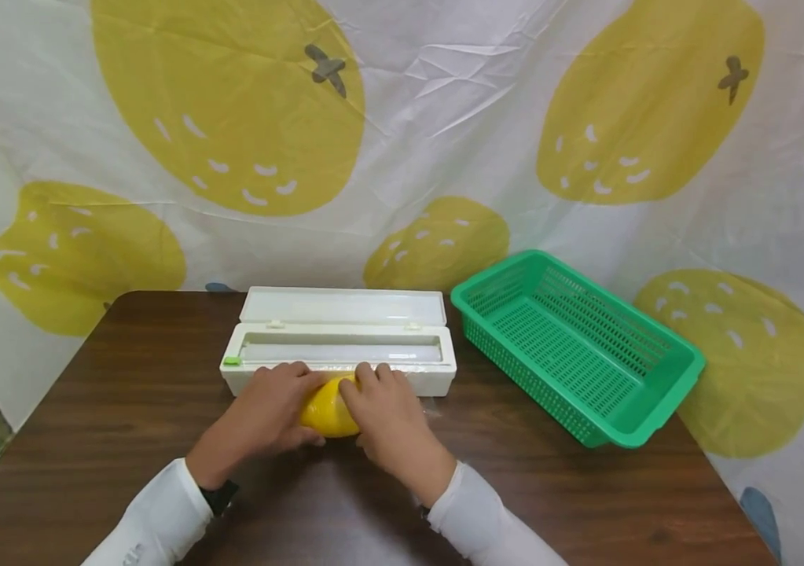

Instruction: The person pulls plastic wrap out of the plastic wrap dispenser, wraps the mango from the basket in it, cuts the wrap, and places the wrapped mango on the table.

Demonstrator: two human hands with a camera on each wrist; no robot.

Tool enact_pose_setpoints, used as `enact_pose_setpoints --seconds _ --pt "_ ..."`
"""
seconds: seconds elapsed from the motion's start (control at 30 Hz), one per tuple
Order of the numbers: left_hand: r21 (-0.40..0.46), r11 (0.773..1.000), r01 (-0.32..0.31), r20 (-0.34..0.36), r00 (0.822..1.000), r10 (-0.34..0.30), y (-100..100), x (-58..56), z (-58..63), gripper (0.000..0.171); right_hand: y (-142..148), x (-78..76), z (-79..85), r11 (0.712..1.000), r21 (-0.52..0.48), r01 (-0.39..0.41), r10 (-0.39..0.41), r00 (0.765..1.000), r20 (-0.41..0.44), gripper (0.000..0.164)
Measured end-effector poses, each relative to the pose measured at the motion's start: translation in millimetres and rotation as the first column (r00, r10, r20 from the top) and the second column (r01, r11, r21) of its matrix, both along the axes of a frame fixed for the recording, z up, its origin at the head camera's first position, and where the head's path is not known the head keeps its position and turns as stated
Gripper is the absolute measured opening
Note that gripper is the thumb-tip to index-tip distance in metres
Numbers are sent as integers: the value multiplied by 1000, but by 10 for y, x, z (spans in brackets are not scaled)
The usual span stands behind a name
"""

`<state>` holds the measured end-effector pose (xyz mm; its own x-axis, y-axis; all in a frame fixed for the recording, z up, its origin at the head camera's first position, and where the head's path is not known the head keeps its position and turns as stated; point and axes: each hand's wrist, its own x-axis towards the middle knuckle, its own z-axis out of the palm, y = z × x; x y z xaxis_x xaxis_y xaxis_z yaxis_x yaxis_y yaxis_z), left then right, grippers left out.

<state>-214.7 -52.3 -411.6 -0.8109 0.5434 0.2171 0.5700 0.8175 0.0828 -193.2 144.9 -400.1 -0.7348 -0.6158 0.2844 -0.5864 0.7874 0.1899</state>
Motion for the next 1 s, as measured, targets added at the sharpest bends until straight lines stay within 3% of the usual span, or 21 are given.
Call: enact_pose_setpoints --seconds 0.13,0.3,0.5,0.7,1.0 --pt "25 999 23 -16 1000 -23 -1 -1 0 72 -39 -7 -57 999 35 15 -11 994 -107 72" --pt "38 999 37 -45 998 -35 2 2 -19 69 -36 -35 -80 999 44 14 -7 990 -143 65" --pt "34 999 25 -17 1000 -24 -1 17 -26 75 13 -83 -46 1000 -6 6 -6 998 -59 58" --pt "29 999 -17 25 1000 16 12 67 -13 70 44 -105 -24 1000 -16 8 -8 1000 25 60" --pt "-24 999 -35 -103 994 32 84 132 -14 74 48 -127 -28 1000 15 14 -15 999 50 61"
